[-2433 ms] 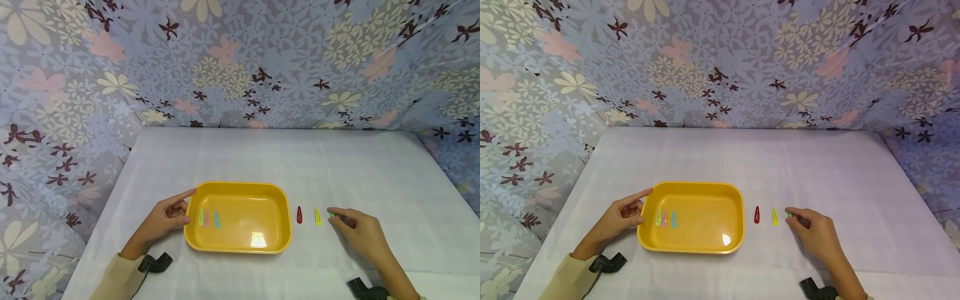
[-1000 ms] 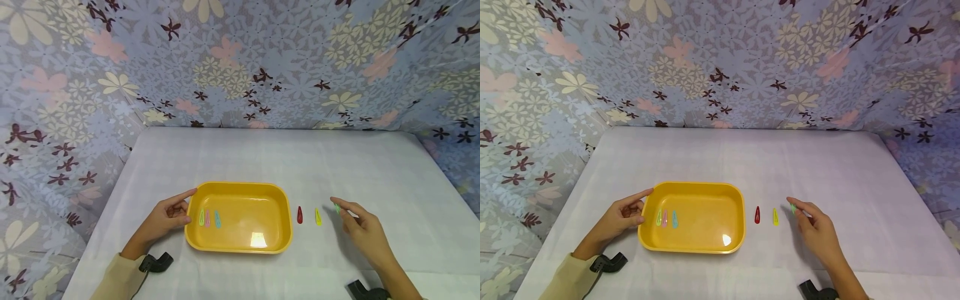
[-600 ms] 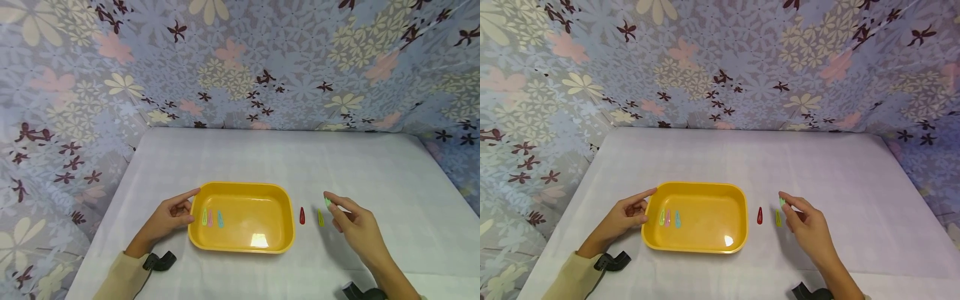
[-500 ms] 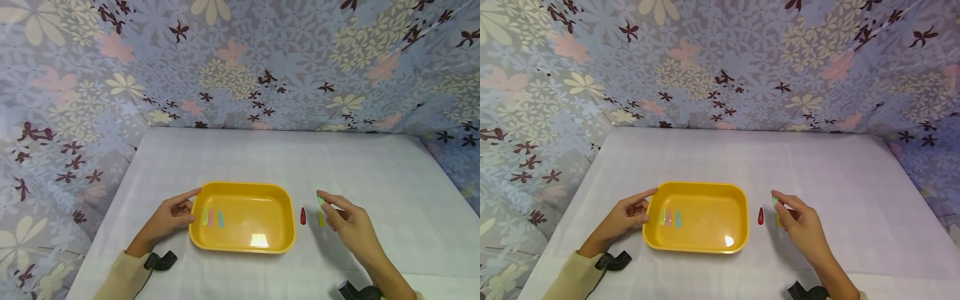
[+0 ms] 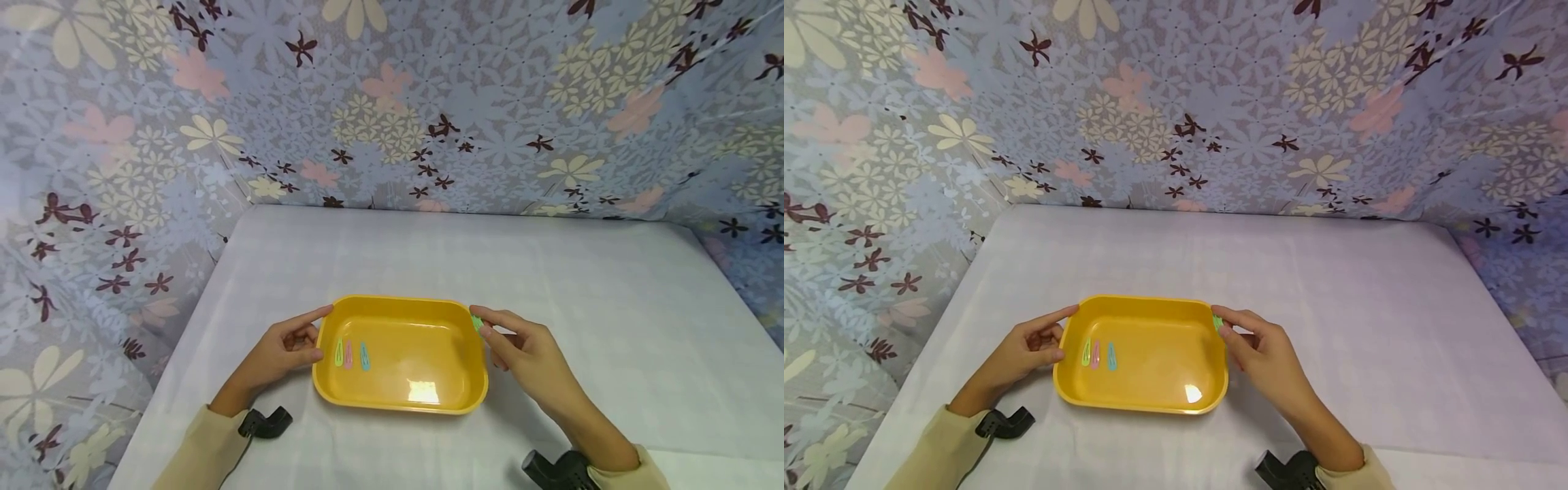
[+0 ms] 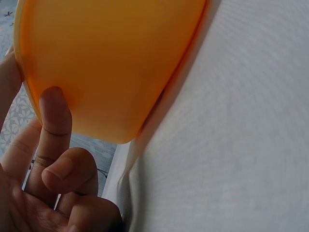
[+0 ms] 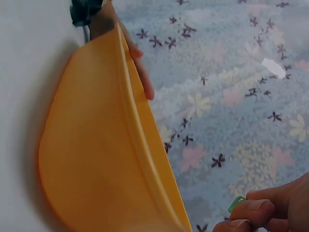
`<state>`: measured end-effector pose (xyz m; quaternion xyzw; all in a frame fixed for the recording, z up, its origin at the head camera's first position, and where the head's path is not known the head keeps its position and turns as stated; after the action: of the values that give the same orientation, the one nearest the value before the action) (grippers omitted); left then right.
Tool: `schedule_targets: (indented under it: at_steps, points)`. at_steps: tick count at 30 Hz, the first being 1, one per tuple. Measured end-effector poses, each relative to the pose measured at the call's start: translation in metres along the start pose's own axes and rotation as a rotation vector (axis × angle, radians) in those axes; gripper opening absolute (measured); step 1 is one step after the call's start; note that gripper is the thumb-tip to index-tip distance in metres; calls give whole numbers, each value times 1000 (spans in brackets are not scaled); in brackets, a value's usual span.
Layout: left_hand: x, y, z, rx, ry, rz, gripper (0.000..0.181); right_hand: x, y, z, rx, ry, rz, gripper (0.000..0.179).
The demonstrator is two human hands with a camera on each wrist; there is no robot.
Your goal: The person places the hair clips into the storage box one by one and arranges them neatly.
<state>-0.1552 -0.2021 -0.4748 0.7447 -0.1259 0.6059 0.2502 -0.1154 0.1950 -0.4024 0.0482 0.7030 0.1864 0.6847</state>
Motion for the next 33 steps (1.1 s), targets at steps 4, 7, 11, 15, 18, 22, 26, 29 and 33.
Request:
schedule_targets:
  at_steps: [4, 7, 11, 15, 18, 22, 26, 29, 33]
  points:
    - [0, 0, -1, -3, 3, 10, 68, -3, -11, -6, -29, 2, -41, 38]
    - [-1, -1, -1, -6, 12, 18, 68, -6, -19, -9, -46, 0, -76, 37]
    - [-1, 0, -2, -10, 18, 22, 68, -12, -34, -14, -65, -28, -141, 37]
    - [-1, 1, -2, -7, 16, 23, 68, -20, -54, -21, -108, -35, -176, 36]
    - [-1, 1, -1, -5, 9, 21, 68, -23, -71, -28, -148, -3, -114, 33]
    - [-1, 2, 0, -5, 4, 21, 68, -20, -91, -37, -174, 26, 37, 31]
    - [-1, 1, 0, -4, 10, 28, 68, -13, -107, -45, -180, -17, 107, 28]
    - [0, 1, 0, -5, 13, 32, 68, -9, -116, -51, -188, -43, 121, 27]
    - [-1, 1, 0, -7, 15, 29, 69, -6, -124, -56, -199, -43, 169, 26]
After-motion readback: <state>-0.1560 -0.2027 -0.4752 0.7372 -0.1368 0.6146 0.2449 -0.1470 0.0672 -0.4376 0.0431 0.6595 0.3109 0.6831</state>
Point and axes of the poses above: each hand's wrist, its own z-axis away from the middle knuckle, its own y-axis out of the back of the hand, x = y × z, the point moved 3 cm from there along -z, towards the middle knuckle, and after that the axes turned 2 degrees about y, right-handed, at the moved point
